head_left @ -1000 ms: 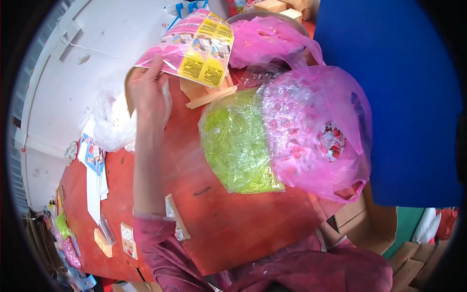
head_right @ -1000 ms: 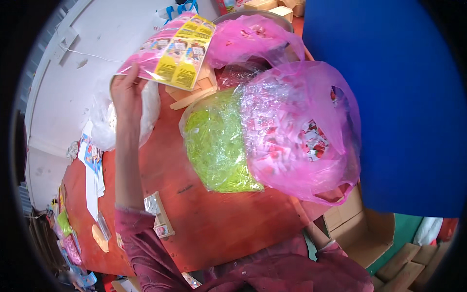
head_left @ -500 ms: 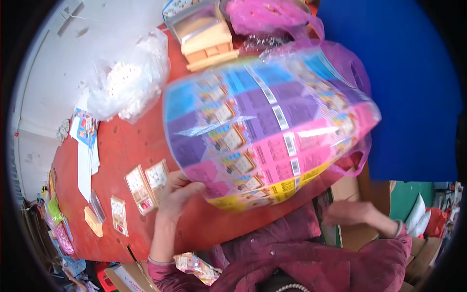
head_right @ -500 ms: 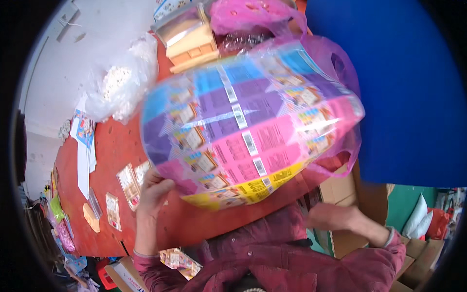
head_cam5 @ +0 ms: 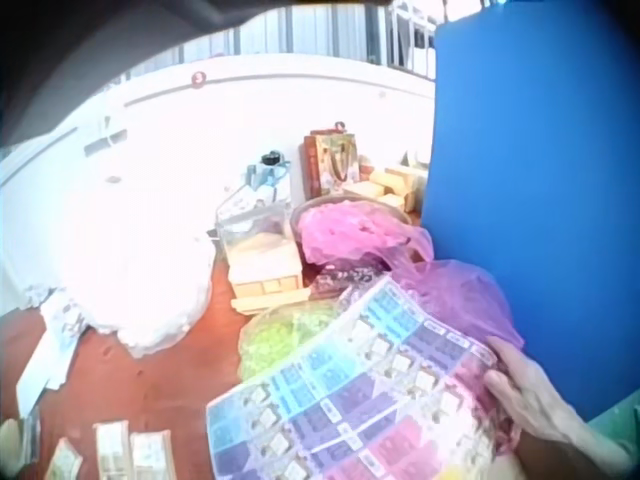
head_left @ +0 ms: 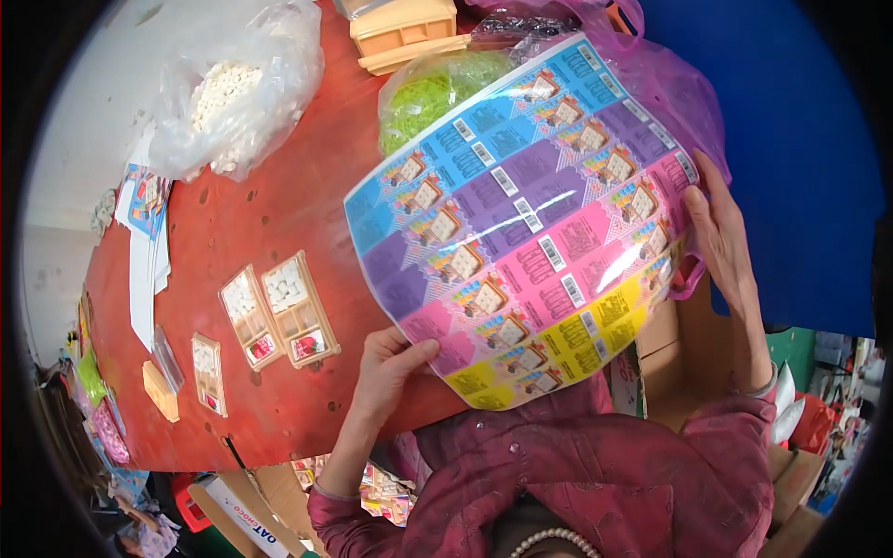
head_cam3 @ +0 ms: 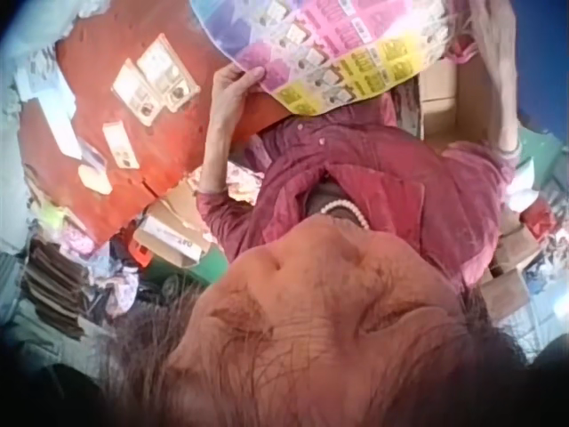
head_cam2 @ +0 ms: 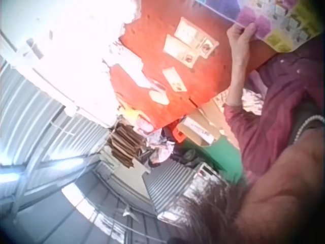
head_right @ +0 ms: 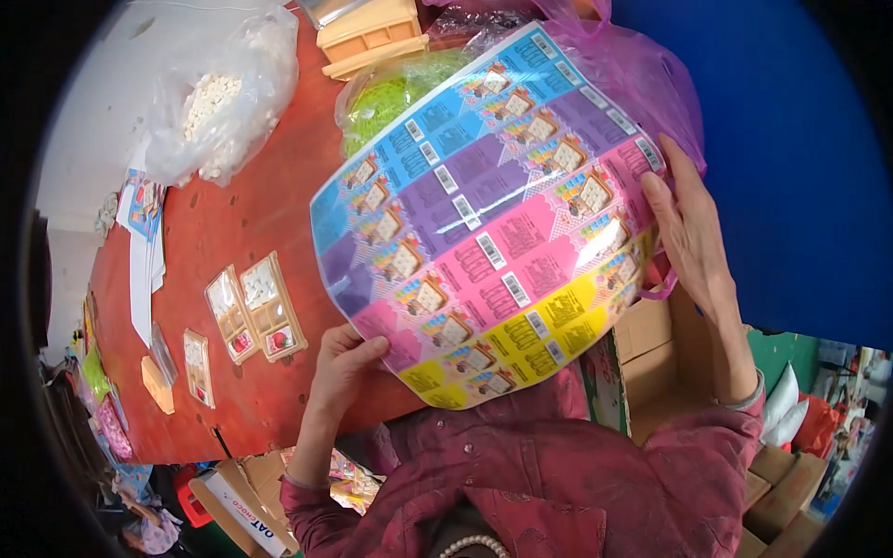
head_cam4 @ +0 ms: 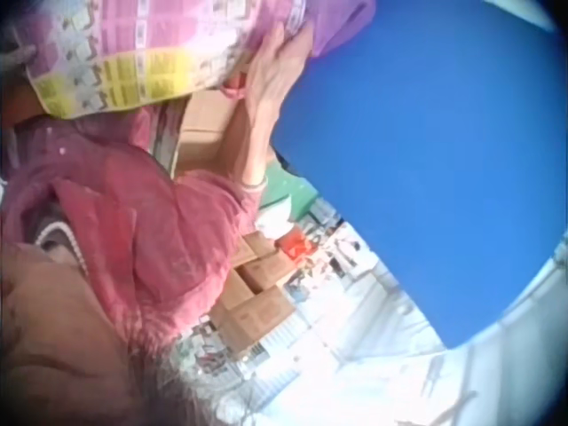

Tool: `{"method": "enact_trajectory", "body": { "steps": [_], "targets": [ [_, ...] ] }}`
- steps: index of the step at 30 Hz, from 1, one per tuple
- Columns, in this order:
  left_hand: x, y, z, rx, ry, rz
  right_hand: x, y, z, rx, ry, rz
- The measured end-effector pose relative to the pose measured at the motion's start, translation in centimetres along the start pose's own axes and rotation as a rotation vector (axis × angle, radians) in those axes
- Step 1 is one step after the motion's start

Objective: Applying adhesive labels to the bottom of plastic trays containing food items.

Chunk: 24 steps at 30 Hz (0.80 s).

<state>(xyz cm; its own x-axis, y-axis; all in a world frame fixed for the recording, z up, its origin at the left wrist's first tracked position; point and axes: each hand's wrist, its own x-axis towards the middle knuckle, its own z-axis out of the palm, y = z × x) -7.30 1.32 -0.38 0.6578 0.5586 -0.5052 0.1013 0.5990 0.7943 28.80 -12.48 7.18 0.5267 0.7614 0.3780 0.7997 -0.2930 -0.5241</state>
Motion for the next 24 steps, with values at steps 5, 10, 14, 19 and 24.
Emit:
{"method": "enact_trajectory", "body": {
  "steps": [5,10,14,19,24],
  "targets": [
    [-0.4,-0.7,-0.3,-0.049,0.027,-0.023,1.1,0.7,0.8,0.3,-0.212,0.272],
    [-1.0,2.2,-0.1,0.028,0.247,0.102,2.4,1.0,0.8,0.698,-0.352,0.441],
    [0.3,5.4,-0.2,0.599,0.532,0.499,3.3,0.3,0.9,0.882,-0.342,0.343],
    [5.7,11.9,1.3,0.848,0.367,0.588,5.8,-2.3,-0.3,1.044,-0.446,0.148],
    [11.7,14.4,3.3,0.68,0.043,0.45,9.5,-3.5,0.1,1.243,-0.575,-0.168]
  ]
}}
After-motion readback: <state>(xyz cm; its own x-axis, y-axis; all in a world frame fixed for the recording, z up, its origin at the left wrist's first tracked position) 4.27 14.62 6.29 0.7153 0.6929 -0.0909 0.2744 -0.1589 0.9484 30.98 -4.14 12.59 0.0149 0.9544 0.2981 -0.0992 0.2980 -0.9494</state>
